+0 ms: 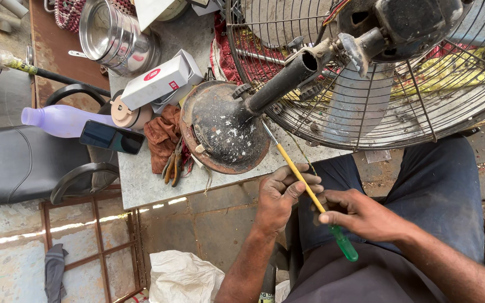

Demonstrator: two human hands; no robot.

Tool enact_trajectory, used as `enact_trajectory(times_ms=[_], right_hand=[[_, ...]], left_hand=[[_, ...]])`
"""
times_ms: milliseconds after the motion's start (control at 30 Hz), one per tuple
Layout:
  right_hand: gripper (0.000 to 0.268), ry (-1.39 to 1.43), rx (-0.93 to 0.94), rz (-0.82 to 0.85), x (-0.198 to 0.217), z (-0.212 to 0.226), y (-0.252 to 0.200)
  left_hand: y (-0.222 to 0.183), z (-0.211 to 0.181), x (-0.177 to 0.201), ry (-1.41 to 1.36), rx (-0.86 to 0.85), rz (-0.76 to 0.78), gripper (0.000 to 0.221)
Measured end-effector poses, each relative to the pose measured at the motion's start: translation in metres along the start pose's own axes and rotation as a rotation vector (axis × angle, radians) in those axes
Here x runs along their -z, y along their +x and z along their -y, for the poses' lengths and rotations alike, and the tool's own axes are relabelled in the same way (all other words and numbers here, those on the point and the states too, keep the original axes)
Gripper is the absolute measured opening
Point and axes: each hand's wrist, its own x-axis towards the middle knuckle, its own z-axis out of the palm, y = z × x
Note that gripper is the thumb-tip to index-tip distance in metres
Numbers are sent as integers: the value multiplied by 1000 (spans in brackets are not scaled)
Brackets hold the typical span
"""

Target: The person repairs a pedestal fan by using a screwdriver to tighten or remove screws from the motor housing and internal components while holding the fan steady by hand.

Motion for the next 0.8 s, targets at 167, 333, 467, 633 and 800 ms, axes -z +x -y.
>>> enact_trajectory(times_ms=[167, 333, 467, 633, 800], right_hand=[[30, 82, 9, -3, 1, -12, 2], [31, 83, -93, -84, -2, -19, 1], [30, 110, -55, -54, 0, -23, -6], [35, -31, -105, -7, 6, -25, -16], [32, 174, -28, 112, 12, -30, -25]], left_hand=[[-2, -14, -13, -10, -147, 42, 52], [3, -16, -19, 273, -305, -82, 64], [7, -13, -17, 290, -250, -100, 63], [15, -15, -10, 159, -211, -168, 55], [33, -5, -9, -73, -184, -222, 49]])
